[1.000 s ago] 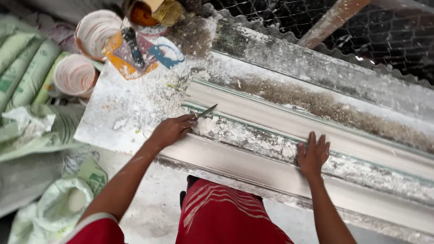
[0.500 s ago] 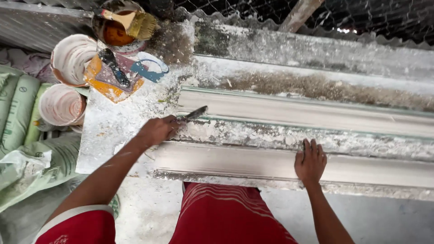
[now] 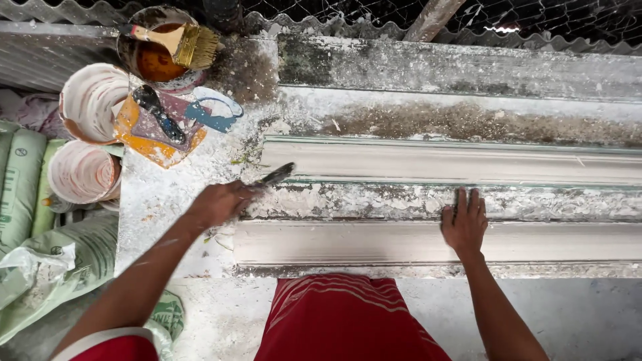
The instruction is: Clean and refine a decorative plaster molding strip using a small metal scraper.
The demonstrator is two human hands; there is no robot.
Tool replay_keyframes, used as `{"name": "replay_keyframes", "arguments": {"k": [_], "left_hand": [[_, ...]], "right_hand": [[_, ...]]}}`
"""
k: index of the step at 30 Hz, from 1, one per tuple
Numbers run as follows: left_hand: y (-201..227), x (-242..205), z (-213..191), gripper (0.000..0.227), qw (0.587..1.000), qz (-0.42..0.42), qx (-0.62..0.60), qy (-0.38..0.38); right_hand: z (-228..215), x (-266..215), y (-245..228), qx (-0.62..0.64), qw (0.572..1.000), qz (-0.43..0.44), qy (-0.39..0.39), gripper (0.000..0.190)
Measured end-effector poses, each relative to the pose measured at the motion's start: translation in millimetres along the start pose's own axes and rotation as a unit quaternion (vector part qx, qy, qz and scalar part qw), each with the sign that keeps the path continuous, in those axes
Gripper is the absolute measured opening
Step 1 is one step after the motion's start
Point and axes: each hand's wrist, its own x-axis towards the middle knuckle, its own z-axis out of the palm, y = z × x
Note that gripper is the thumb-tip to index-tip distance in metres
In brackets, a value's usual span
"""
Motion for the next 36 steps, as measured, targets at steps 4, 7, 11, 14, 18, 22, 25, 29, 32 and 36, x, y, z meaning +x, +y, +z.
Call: {"name": "replay_keyframes", "arguments": {"k": [4,7,11,14,18,22,25,29,32,36], "left_hand": [[-10.0,19.0,18.0,0.034,0.998,0.012,-0.062,-0.02],[21.1,32.4,25.5,0.029,0.999,0.054,0.006,0.001],[30.3,33.8,-0.1,0.032,0.999,0.017,0.016,-0.032],[7.9,24.4,-1.3,0.035,0.996,-0.015,-0.038,-0.083],[27.7,53.5,35.3,0.033,0.989,-0.002,-0.114,-0.089],[64.8,70.4,22.9,0.029,0.996,0.088,-0.003,-0.005],[47.6,47.6,13.1,0.042,0.995,0.091,0.049,-0.002],[38.8,58.8,28.6,0.038,0.996,0.087,0.004,-0.008],[92.6,97.6,64.8,0.033,0.993,0.109,-0.034,0.007],[128.0,114.3,50.0,0.038,0.994,0.11,0.018,0.015]], "right_hand": [[4.8,14.2,-7.3,0.039,0.998,0.035,0.025,0.069],[8.2,12.9,-12.8,0.009,0.999,0.03,0.026,0.068],[10.3,15.5,-9.3,0.013,0.999,0.033,0.019,0.068],[10.9,13.1,-6.2,0.003,0.999,0.024,0.022,0.068],[-0.1,9.9,-18.6,0.002,1.0,0.022,0.022,0.068],[-0.7,10.7,-17.2,0.014,0.999,0.029,0.029,0.067],[3.0,8.8,-10.4,0.014,1.0,0.019,0.02,0.065],[-3.7,13.0,-21.1,0.014,0.999,0.029,0.023,0.066],[-4.2,5.7,-20.0,0.018,0.999,0.03,0.027,0.066],[0.2,9.4,-10.7,0.023,0.999,0.039,0.011,0.065]]}}
